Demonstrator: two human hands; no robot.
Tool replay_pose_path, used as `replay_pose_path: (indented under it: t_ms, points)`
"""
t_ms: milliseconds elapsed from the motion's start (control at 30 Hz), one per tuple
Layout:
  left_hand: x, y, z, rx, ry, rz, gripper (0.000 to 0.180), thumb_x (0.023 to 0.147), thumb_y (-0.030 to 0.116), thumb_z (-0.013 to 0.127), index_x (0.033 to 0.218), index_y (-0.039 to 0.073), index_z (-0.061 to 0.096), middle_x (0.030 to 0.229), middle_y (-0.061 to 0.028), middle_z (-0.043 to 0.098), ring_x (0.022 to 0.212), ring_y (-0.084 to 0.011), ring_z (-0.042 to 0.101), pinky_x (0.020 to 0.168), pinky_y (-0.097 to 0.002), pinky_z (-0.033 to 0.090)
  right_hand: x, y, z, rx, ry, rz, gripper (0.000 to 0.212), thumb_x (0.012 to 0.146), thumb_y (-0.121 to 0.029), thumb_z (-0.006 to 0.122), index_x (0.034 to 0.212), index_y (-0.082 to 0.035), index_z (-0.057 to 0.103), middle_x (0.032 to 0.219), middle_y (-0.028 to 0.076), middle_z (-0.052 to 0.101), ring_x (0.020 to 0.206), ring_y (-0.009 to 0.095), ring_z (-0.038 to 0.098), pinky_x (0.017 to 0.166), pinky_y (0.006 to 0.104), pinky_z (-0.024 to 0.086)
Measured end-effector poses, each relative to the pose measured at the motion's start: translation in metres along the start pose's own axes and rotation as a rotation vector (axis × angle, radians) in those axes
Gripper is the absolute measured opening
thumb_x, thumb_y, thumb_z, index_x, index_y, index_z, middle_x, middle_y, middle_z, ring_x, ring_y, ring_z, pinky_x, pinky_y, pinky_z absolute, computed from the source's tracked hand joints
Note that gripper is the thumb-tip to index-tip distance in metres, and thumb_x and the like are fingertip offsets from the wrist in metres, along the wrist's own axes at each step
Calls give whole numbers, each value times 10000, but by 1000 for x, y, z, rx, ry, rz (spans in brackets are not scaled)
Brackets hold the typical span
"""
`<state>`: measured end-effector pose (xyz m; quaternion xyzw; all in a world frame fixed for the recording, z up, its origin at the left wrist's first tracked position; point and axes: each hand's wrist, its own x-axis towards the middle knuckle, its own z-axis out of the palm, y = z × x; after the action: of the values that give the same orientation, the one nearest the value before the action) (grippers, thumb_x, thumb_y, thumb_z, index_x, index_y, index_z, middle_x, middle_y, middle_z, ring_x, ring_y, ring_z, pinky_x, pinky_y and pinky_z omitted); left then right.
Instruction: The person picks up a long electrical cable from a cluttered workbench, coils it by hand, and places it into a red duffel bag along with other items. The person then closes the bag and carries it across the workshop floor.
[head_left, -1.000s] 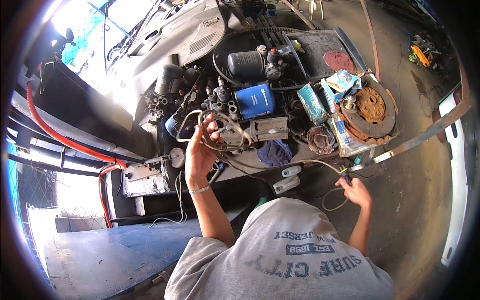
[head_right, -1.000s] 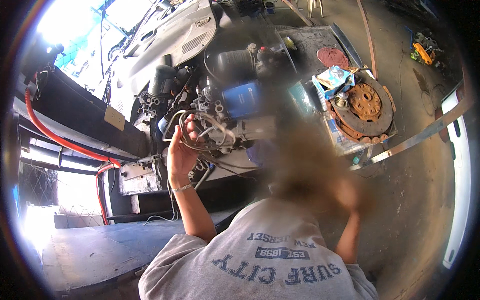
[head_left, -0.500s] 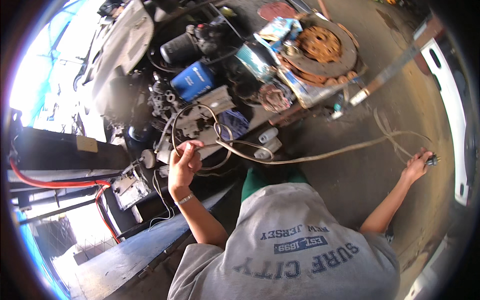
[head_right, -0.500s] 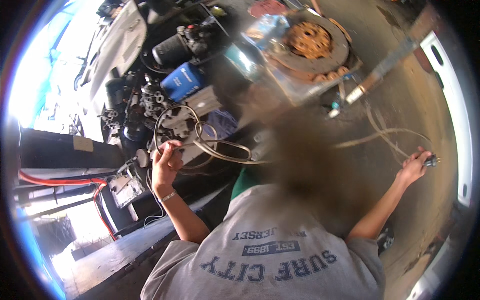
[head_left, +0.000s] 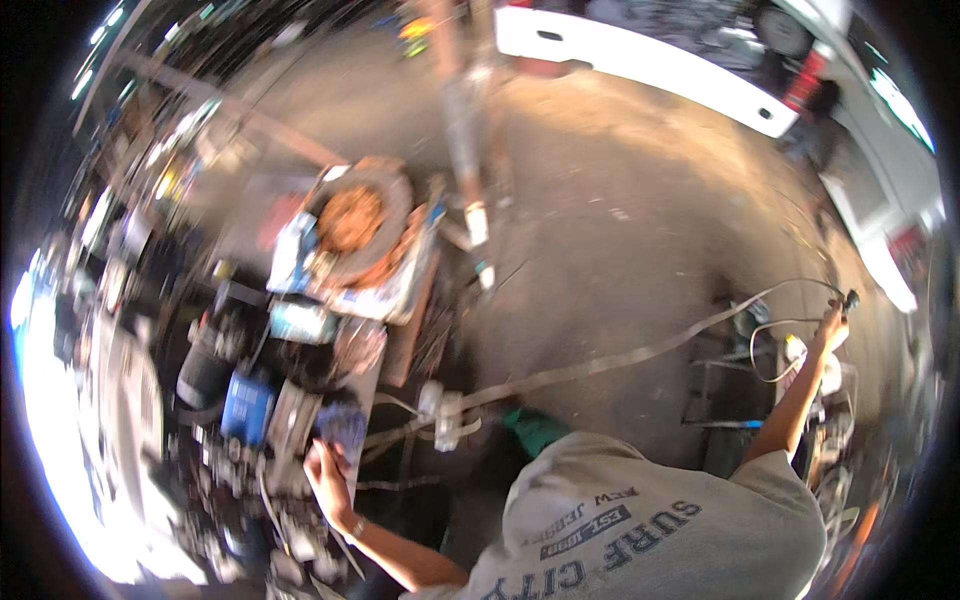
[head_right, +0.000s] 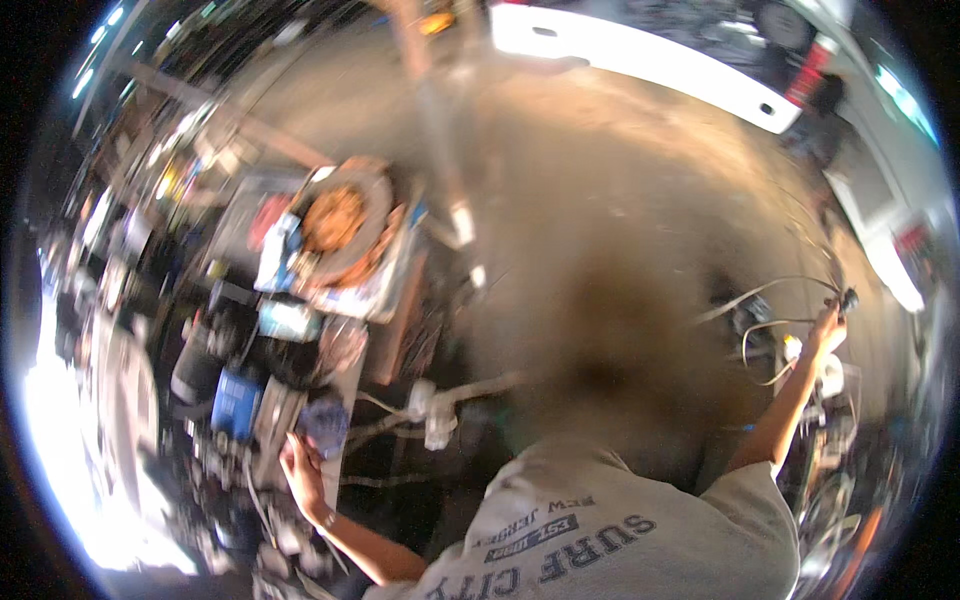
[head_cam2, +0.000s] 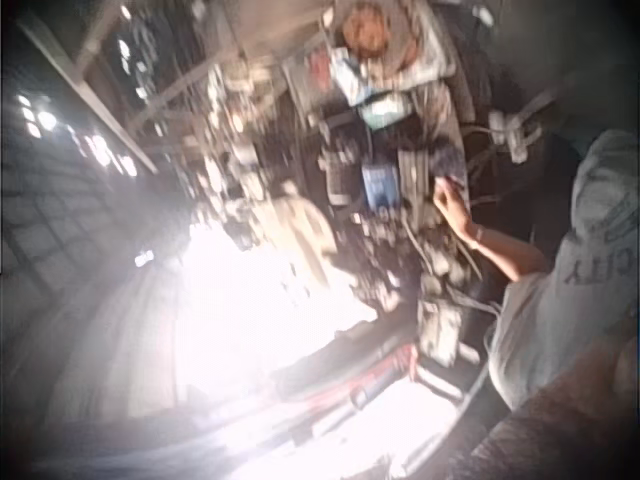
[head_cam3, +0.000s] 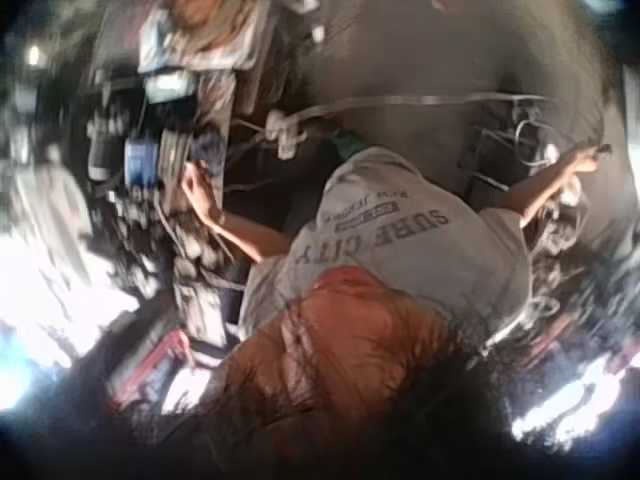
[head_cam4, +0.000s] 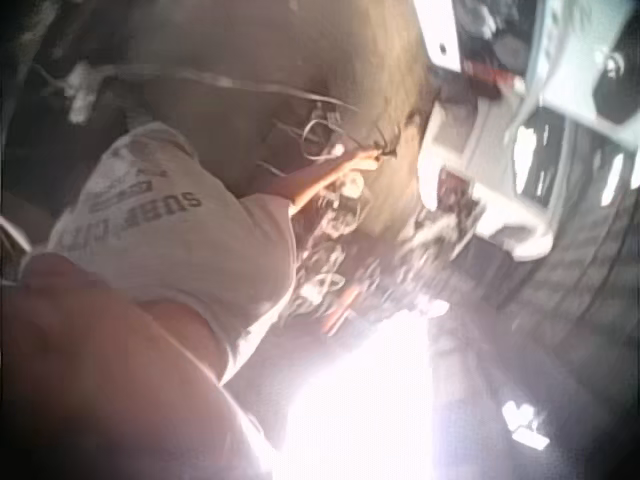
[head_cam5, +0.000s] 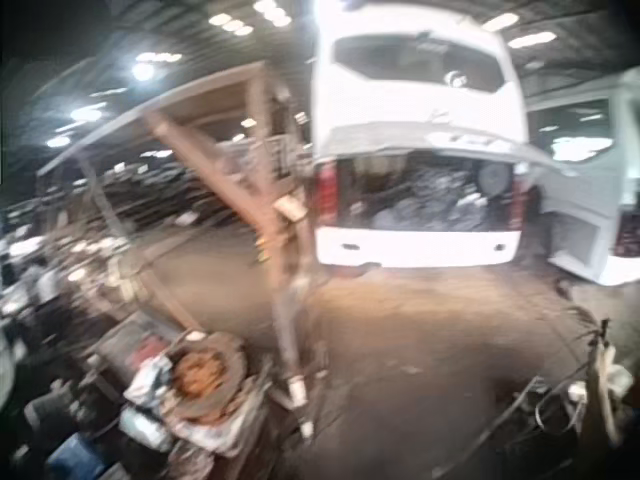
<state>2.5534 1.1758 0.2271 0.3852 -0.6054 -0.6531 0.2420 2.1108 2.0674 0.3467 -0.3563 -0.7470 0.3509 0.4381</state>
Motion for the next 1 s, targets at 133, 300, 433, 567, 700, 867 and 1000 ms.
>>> replay_pose_path:
  t_ms: [133,300,433,567,700,867,1000]
  points:
    - [0,-15,108,206,-355,107,445,1079,394,553,839,43,684,674,21,572,594,-87,484,549,-276,379,-1,-29,-89,-13,-54,-32,512,939,-587,654,880,-93,775,580,-24,506,521,104,451,502,323,347]
    - [-13,-46,227,557,-475,454,476,1055,410,585,886,-22,694,773,-67,687,1042,-253,566,954,-414,415,-78,-83,-151,-480,-576,-409,415,1004,-419,645,1002,-20,762,701,103,712,648,205,651,644,417,498]
    - [-4,-63,272,245,-667,129,503,1060,388,596,794,-34,664,780,-49,686,864,-186,657,805,-361,522,-86,-74,-163,-332,-469,-493,378,948,-358,734,1060,3,714,858,224,727,766,350,692,744,451,522]
    - [8,-79,293,278,-638,48,412,1049,312,610,928,-62,733,760,-55,704,752,-140,679,690,-319,534,-75,-76,-178,-341,-500,-353,434,958,-395,719,1038,31,714,847,220,722,779,369,686,760,444,520]
    - [31,-112,313,1068,-545,296,354,932,252,688,1121,-45,729,992,-219,764,904,-291,766,780,-396,568,-76,-67,-154,-342,-645,-490,511,948,-460,714,862,42,673,665,198,598,608,329,571,607,451,456]
    - [-50,-44,409,875,-805,118,449,972,225,679,1338,-23,606,1115,-171,744,1015,-201,723,881,-314,553,-95,-72,-128,-92,-751,-806,447,901,-490,737,990,-52,751,1019,172,707,814,360,716,716,441,575]
    - [-155,51,486,212,-1016,179,361,1089,249,550,1307,-28,630,1173,-124,724,1109,-209,680,953,-327,537,-99,-74,-106,-3,-1024,-874,425,878,-476,750,932,-55,767,1059,149,727,837,319,730,716,416,588]
